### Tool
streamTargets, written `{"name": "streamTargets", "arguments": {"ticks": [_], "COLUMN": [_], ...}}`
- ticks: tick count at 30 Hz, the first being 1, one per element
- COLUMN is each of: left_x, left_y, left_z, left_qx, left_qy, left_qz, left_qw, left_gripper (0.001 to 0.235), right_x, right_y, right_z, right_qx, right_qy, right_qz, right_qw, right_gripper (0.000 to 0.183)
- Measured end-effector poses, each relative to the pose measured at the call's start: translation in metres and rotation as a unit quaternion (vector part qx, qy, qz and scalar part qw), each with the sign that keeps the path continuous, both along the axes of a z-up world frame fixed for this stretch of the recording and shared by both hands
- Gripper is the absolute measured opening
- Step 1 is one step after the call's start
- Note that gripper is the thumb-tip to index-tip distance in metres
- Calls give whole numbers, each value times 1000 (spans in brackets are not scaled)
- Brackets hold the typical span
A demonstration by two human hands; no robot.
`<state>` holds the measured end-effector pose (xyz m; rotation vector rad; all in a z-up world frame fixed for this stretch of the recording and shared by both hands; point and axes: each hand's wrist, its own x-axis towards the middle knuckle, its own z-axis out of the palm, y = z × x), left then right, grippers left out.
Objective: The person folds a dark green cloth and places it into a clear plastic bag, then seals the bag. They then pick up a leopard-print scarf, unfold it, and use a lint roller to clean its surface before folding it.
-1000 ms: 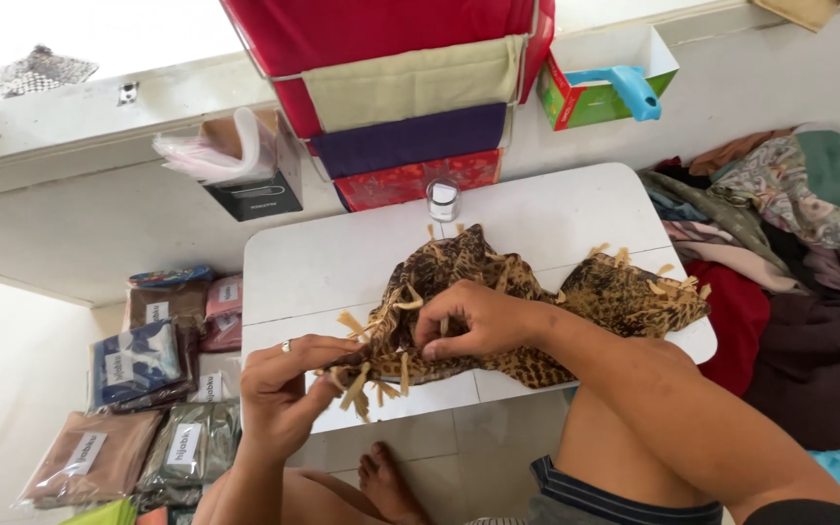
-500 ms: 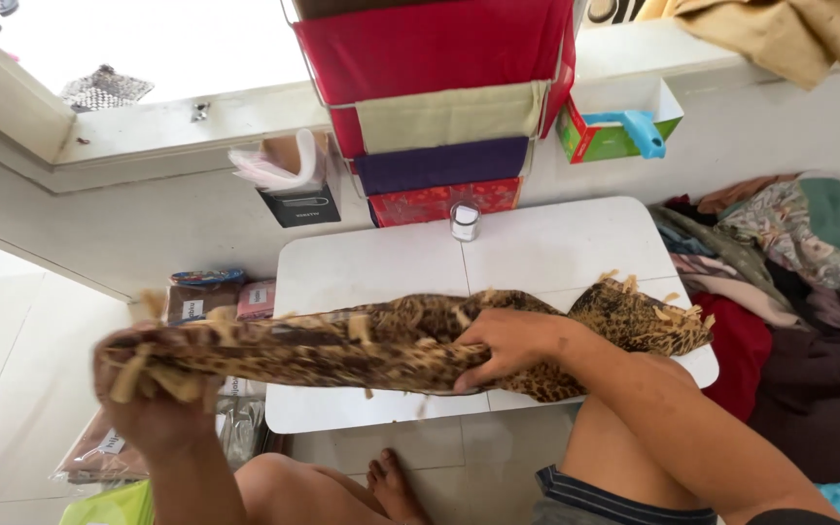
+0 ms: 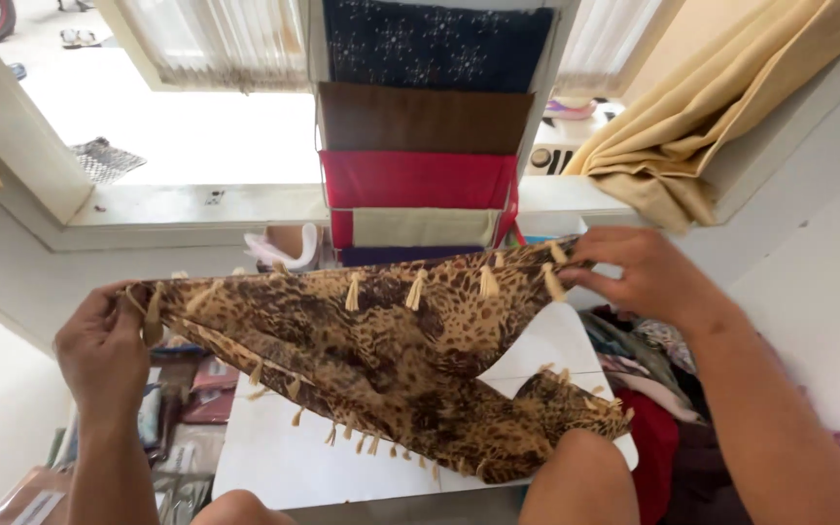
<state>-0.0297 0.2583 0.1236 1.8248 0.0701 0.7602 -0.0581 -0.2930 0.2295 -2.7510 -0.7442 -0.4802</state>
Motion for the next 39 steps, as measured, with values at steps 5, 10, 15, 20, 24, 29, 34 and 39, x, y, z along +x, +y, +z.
{"name": "streamTargets", "arguments": {"ticks": [5,10,15,20,24,29,34,39], "left_x": [31,28,29,18,25,11,-14,-14], "left_y": [-16,-16,-31,-72,-120,-200,-250,-258], "left_z": [12,22,57,60,4,-6,-7,-31], "left_qx": [107,131,115,-57,-47,0,100,129], "left_qy": [15,-116,-147,118,156,208,140,46], "left_qz": [-9,18,-50,-197,-287,-402,-414,-351], "left_qw": [994,984,981,972,944,892,894,926], "left_gripper": [17,18,13,21,27,18,22,18], "right_x": [-17,-36,-63,-44,-13,-33,-25,10], "right_y": [-8,-55,-65,-87,-128,-8,89,72], "right_z": [20,55,92,71,4,-35,-82,-147], "right_qx": [-49,-67,-70,50,57,220,247,327], "right_qy": [100,34,-154,116,172,178,254,320], "right_qz": [-18,-52,-25,-284,-330,-227,-36,-36], "right_qw": [994,996,985,950,927,932,935,889], "right_gripper": [14,30,23,24,25,81,82,21]}}
